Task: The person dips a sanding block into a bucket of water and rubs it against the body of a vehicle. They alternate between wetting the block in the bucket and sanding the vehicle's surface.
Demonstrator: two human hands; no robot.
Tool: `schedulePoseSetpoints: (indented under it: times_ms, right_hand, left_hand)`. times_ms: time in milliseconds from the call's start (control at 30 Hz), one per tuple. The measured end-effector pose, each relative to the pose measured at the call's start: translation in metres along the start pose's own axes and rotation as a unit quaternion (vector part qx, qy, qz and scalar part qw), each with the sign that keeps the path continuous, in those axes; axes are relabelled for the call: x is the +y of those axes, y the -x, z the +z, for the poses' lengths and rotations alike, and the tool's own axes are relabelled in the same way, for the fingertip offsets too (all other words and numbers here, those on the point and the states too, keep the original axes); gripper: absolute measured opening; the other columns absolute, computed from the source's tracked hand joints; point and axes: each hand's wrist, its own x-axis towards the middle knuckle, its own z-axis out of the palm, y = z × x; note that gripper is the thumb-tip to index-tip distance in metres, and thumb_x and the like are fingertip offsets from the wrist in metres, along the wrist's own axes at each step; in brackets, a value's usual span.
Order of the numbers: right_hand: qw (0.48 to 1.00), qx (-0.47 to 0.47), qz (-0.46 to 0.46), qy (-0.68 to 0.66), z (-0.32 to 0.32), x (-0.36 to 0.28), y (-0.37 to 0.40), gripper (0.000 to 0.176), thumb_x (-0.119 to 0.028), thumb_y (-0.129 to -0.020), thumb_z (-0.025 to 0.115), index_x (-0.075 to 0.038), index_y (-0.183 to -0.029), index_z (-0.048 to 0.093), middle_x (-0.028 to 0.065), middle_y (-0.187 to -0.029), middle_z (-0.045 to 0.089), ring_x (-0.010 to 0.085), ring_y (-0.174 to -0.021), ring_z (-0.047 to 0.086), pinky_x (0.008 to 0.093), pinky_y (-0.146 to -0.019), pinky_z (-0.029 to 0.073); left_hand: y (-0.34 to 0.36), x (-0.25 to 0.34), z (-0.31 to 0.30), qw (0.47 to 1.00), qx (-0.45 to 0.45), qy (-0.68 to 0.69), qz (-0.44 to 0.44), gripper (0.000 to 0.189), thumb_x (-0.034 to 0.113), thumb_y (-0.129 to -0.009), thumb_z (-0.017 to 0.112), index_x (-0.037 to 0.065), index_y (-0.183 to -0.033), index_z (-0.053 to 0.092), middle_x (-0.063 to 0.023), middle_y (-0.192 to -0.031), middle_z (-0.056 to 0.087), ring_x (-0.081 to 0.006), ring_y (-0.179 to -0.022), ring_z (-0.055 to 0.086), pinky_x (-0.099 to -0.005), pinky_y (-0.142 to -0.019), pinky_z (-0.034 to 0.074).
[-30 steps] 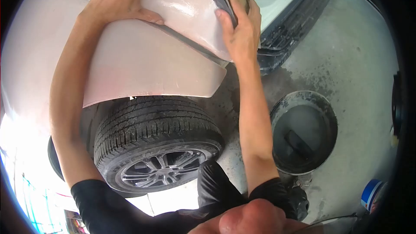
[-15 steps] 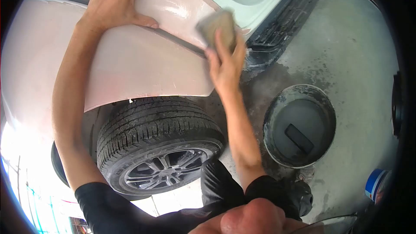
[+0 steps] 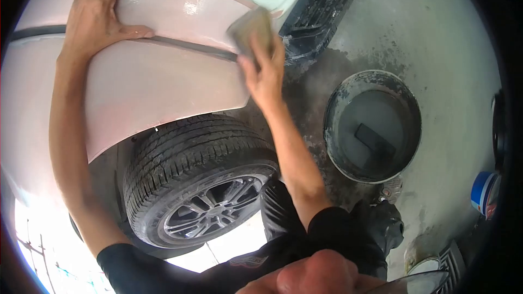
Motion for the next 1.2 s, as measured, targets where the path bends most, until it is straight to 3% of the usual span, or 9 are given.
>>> schedulePoseSetpoints:
  times_ms: [100, 333, 400, 433, 500, 667, 767, 967, 1200]
  right_hand:
    - [0.988, 0.040, 0.120, -0.088, -0.009, 0.032, -0.056, 0.057, -0.025, -0.094, 0.070, -0.011, -0.148, 0.056, 0.0344, -0.146, 0.042, 0.0463, -0.133, 0.046, 0.0505, -0.112, 0.040]
    - [0.999, 0.005, 0.052, -0.011, 0.003, 0.008, 0.017, 0.061, -0.029, -0.093, 0.072, -0.015, -0.150, 0.055, 0.0332, -0.144, 0.043, 0.0472, -0.132, 0.047, 0.0541, -0.111, 0.040]
    - [0.988, 0.042, 0.142, -0.036, -0.001, 0.030, -0.022, 0.059, -0.027, -0.093, 0.073, -0.015, -0.148, 0.057, 0.0322, -0.141, 0.045, 0.0448, -0.125, 0.051, 0.0529, -0.107, 0.043]
    - [0.969, 0.040, 0.234, -0.073, -0.010, 0.042, -0.045, 0.060, -0.029, -0.093, 0.073, -0.012, -0.148, 0.056, 0.0307, -0.135, 0.049, 0.0425, -0.121, 0.053, 0.0495, -0.105, 0.045]
    - [0.981, 0.030, 0.191, -0.001, -0.017, 0.065, -0.059, 0.067, -0.030, -0.094, 0.075, -0.009, -0.152, 0.050, 0.0245, -0.137, 0.054, 0.0377, -0.124, 0.055, 0.0418, -0.109, 0.043]
    - [0.963, 0.127, 0.236, -0.031, -0.034, 0.045, -0.018, 0.066, -0.028, -0.097, 0.072, -0.003, -0.152, 0.047, 0.0213, -0.134, 0.057, 0.0327, -0.122, 0.058, 0.0396, -0.109, 0.043]
    - [0.917, 0.205, 0.291, -0.177, -0.059, 0.036, -0.006, 0.066, -0.026, -0.098, 0.071, 0.003, -0.152, 0.045, 0.0196, -0.135, 0.056, 0.0287, -0.123, 0.057, 0.0379, -0.108, 0.043]
    - [0.902, 0.268, 0.273, -0.202, -0.117, 0.014, -0.053, 0.066, -0.018, -0.099, 0.071, 0.003, -0.154, 0.042, 0.0140, -0.137, 0.061, 0.0172, -0.116, 0.060, 0.0302, -0.099, 0.048]
    - [0.895, 0.300, 0.243, -0.224, -0.170, -0.013, -0.103, 0.066, -0.021, -0.098, 0.073, 0.005, -0.151, 0.045, 0.0143, -0.129, 0.065, 0.0167, -0.109, 0.061, 0.0294, -0.096, 0.048]
  left_hand:
    - [0.000, -0.002, 0.000, 1.000, -0.013, -0.006, -0.004, 0.113, 0.066, -0.041, 0.087, 0.015, -0.138, 0.062, -0.0085, -0.135, 0.062, -0.0344, -0.132, 0.053, -0.0510, -0.117, 0.037]
    - [0.003, -0.003, 0.003, 0.999, -0.026, 0.002, -0.026, 0.116, 0.065, -0.039, 0.088, 0.017, -0.140, 0.061, -0.0081, -0.136, 0.061, -0.0331, -0.133, 0.052, -0.0509, -0.120, 0.036]
    - [0.003, -0.001, 0.002, 0.999, -0.030, 0.001, -0.027, 0.116, 0.064, -0.038, 0.088, 0.017, -0.141, 0.061, -0.0078, -0.136, 0.061, -0.0330, -0.133, 0.052, -0.0506, -0.121, 0.036]
    - [0.006, -0.004, 0.003, 0.998, -0.045, -0.020, -0.031, 0.117, 0.063, -0.038, 0.088, 0.017, -0.142, 0.060, -0.0073, -0.138, 0.061, -0.0324, -0.134, 0.052, -0.0499, -0.120, 0.037]
    - [0.002, -0.004, 0.000, 0.998, -0.062, -0.019, -0.027, 0.118, 0.064, -0.038, 0.088, 0.017, -0.142, 0.060, -0.0069, -0.139, 0.060, -0.0322, -0.134, 0.052, -0.0491, -0.120, 0.037]
    - [0.000, 0.002, -0.003, 0.995, -0.096, -0.034, -0.019, 0.121, 0.083, -0.050, 0.074, 0.019, -0.150, 0.052, -0.0080, -0.151, 0.052, -0.0317, -0.144, 0.042, -0.0552, -0.125, 0.024]
    - [-0.007, 0.033, 0.004, 0.989, -0.141, -0.045, 0.025, 0.115, 0.093, -0.072, 0.048, 0.024, -0.163, 0.030, -0.0069, -0.167, 0.032, -0.0266, -0.157, 0.022, -0.0624, -0.127, 0.001]
    - [-0.046, 0.154, 0.067, 0.946, -0.307, -0.090, 0.058, 0.097, 0.073, -0.094, 0.042, 0.012, -0.165, 0.019, -0.0078, -0.173, 0.014, -0.0244, -0.160, 0.007, -0.0523, -0.129, 0.003]
    - [-0.063, 0.287, 0.187, 0.928, -0.344, -0.078, 0.119, 0.088, 0.065, -0.101, 0.041, 0.003, -0.161, 0.026, -0.0143, -0.169, 0.023, -0.0296, -0.157, 0.016, -0.0470, -0.128, 0.008]
